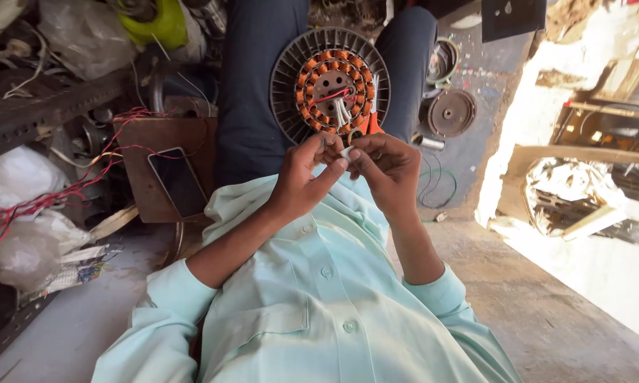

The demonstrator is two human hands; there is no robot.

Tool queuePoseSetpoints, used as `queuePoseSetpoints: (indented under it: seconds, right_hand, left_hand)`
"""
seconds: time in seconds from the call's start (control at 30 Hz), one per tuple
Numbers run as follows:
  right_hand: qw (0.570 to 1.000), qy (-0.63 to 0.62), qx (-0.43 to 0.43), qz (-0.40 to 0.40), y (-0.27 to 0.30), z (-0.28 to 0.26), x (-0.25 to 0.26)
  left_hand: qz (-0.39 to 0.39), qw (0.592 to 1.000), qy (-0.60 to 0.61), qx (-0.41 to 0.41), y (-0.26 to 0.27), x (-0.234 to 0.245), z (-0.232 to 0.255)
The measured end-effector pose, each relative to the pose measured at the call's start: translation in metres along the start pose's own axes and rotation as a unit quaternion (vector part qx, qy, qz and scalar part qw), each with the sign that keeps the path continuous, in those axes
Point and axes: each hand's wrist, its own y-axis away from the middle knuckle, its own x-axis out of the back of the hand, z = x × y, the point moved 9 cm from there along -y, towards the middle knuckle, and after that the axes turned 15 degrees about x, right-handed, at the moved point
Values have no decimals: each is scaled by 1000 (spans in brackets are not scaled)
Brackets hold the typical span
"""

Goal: The recorder is repairing the winding of a ceiling fan motor by connecting and securing wires.

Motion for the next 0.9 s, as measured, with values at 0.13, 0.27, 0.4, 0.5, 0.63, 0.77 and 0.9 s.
queuePoseSetpoints:
  seconds: [0.13,0.27,0.4,0.5,0.63,0.77,0.9]
  right_hand:
    - [998,-61,10,-32,15,-2,-6]
    - [997,-43,36,-57,16,-7,-6]
    - [987,147,59,8,-8,-12,25]
    - [912,395,110,12,-17,-15,31]
    - [860,493,134,-2,-17,-10,18]
    - [804,570,170,-24,-12,-15,4]
    - [831,546,99,-33,-15,-8,5]
  left_hand:
    - [33,996,-67,-46,17,3,14]
    - [20,994,-75,-74,22,4,-2]
    - [-11,995,100,-4,12,12,-31]
    - [-17,989,146,27,14,15,-33]
    - [23,999,34,-12,17,20,-23]
    - [32,998,34,-45,18,21,-14]
    - [22,989,146,2,14,26,-30]
